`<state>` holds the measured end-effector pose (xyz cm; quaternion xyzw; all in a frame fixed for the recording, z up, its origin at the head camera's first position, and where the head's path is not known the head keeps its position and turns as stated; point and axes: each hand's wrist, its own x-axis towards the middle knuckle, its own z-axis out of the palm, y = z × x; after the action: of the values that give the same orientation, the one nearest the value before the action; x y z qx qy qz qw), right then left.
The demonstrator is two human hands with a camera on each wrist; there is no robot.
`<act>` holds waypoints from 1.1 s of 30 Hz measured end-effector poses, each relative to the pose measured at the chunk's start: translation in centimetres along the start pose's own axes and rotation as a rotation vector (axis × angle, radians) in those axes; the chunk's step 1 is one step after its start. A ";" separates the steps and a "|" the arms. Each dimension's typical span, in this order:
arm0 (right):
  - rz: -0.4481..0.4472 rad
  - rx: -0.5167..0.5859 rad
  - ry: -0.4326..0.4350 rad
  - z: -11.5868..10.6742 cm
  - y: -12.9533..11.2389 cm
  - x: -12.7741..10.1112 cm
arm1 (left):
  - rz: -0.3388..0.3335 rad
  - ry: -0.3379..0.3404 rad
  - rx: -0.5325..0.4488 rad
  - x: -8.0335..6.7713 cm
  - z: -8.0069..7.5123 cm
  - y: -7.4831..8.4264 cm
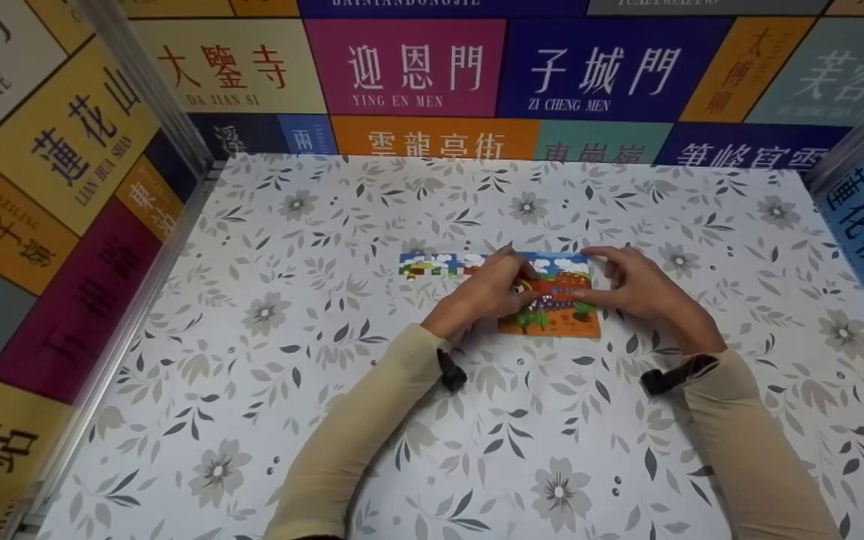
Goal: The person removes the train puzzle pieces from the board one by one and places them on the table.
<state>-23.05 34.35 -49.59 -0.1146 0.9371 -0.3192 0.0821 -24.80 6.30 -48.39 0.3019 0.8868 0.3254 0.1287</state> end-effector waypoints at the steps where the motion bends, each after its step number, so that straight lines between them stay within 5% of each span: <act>1: 0.005 0.004 -0.003 0.0 0.0 0.0 | -0.007 0.007 0.000 0.0 0.0 0.1; 9: 0.000 0.009 -0.006 0.0 0.1 0.0 | -0.060 0.001 -0.009 0.2 0.2 0.5; 21: -0.006 0.030 0.006 0.0 0.1 0.1 | 0.033 -0.024 -0.161 0.3 0.1 -0.2; 33: -0.066 0.003 0.036 0.1 0.2 0.2 | 0.162 0.001 -0.139 0.0 0.3 -0.6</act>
<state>-23.26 34.40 -49.83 -0.1397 0.9337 -0.3251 0.0549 -24.89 6.11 -49.00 0.3628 0.8348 0.3956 0.1221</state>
